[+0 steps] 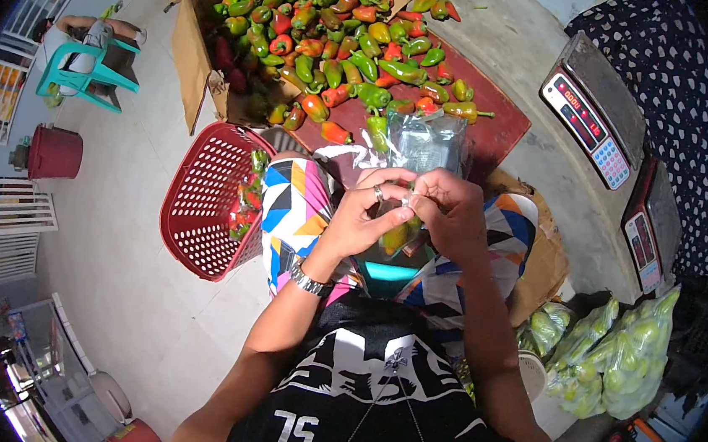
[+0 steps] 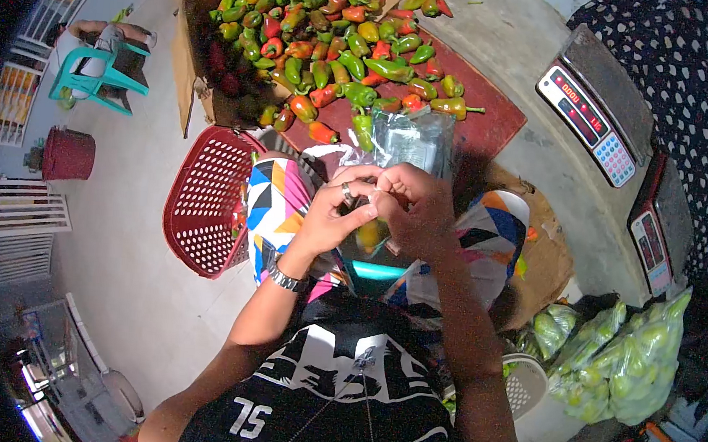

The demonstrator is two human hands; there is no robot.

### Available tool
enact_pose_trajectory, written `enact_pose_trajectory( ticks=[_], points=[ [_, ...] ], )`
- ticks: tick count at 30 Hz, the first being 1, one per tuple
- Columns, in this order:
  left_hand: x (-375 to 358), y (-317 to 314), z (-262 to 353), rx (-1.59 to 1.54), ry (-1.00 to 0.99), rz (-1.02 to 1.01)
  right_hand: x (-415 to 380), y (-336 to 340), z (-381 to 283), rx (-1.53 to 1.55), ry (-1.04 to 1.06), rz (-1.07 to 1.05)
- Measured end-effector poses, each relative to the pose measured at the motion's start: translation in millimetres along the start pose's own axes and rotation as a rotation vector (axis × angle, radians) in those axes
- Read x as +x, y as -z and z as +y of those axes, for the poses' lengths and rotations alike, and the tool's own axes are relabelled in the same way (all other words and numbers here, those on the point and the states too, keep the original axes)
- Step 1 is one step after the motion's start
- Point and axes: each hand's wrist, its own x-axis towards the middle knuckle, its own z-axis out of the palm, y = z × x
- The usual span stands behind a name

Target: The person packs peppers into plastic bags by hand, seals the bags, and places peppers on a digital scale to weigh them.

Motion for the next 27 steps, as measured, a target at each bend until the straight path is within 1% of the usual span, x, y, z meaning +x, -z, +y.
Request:
enact_pose_trajectory(
  ticks=[2,5,8,9,11,12,14,16,17,18,20,21,23,25,26,27],
  points=[
    [2,5,7,0.049,-0.073,-0.01,3,0,-15,0.026,0.037,-0.027],
    [2,16,42,0.052,-0.054,-0.058,6,-5,-10,0.218,0.091,-0.026],
    [-7,35,67,-0.03,0.148,-0.19,11,-14,-32,0.255,-0.001,-0.003],
    [-16,38,57,-0.026,0.131,-0.131,15,-12,-28,0.192,0.004,0.056],
    [-31,57,55,-0.178,0.245,-0.132,30,2,-11,0.066,0.01,0.17],
    [-42,68,52,-0.271,0.286,-0.114,33,12,-6,0.067,-0.034,0.22],
    [-58,104,68,-0.228,0.364,-0.001,38,37,6,0.063,-0.113,0.328],
    [-75,141,69,-0.16,0.277,0.297,34,59,33,-0.07,-0.16,0.426],
    [-79,162,69,-0.086,0.285,0.423,32,65,47,-0.136,-0.182,0.473],
    [-81,182,69,-0.01,0.29,0.549,28,67,59,-0.265,-0.178,0.482],
    [-89,215,48,0.041,0.412,0.793,17,65,77,-0.521,-0.164,0.497],
    [-90,230,32,0.154,0.406,0.797,16,61,82,-0.541,-0.172,0.479],
    [-112,268,-35,0.314,0.497,0.734,14,51,87,-0.58,-0.194,0.443],
    [-134,283,-101,0.436,0.587,0.707,14,35,82,-0.643,0.011,0.423],
    [-142,282,-126,0.479,0.632,0.713,15,25,78,-0.674,0.113,0.411],
    [-147,276,-140,0.511,0.734,0.75,17,15,73,-0.726,0.16,0.367]
  ],
)
